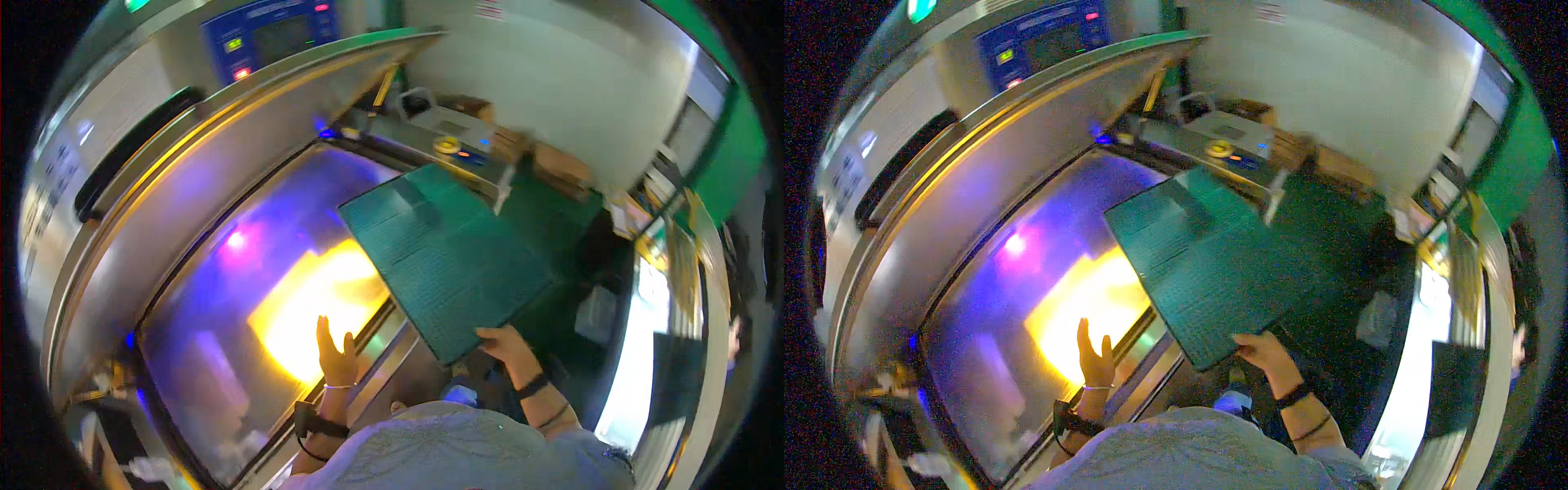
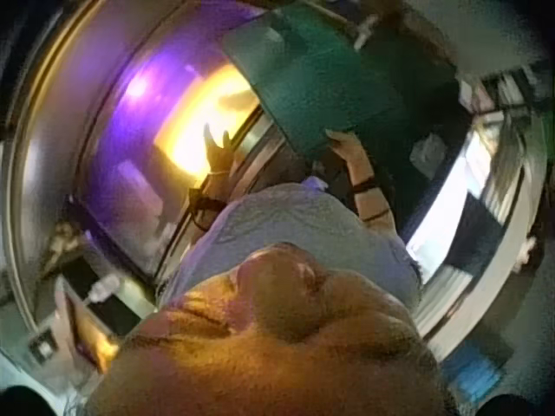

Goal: Operating a UV exposure machine and using a squeegee to process printed circuit boards.

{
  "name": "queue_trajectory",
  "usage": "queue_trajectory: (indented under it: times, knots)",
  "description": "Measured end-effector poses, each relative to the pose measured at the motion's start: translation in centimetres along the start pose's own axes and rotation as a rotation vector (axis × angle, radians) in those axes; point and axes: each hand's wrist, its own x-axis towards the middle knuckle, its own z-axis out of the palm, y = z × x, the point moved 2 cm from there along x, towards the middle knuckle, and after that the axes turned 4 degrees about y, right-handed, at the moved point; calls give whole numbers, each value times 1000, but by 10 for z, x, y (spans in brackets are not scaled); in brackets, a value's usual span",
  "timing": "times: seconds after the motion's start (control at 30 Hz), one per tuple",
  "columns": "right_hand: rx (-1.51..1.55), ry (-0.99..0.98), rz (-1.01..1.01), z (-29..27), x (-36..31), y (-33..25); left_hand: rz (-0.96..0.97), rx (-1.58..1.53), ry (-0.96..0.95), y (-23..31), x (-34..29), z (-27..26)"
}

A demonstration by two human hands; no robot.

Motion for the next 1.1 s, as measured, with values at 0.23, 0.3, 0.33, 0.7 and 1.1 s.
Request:
queue_trajectory:
  times: [0.23,0.3,0.33,0.7,1.1]
  knots:
    - [358,-523,483,179,158,68,114,323,-97,35,-11,-40]
    - [187,-532,519,209,177,74,64,402,-113,18,-9,-23]
    - [462,-604,557,229,172,71,33,419,-82,3,-7,-13]
    - [-1171,-618,-1270,197,226,-45,-285,924,-178,-108,-4,9]
    - [-1435,-946,-1034,188,238,-58,-424,731,-102,-100,7,4]
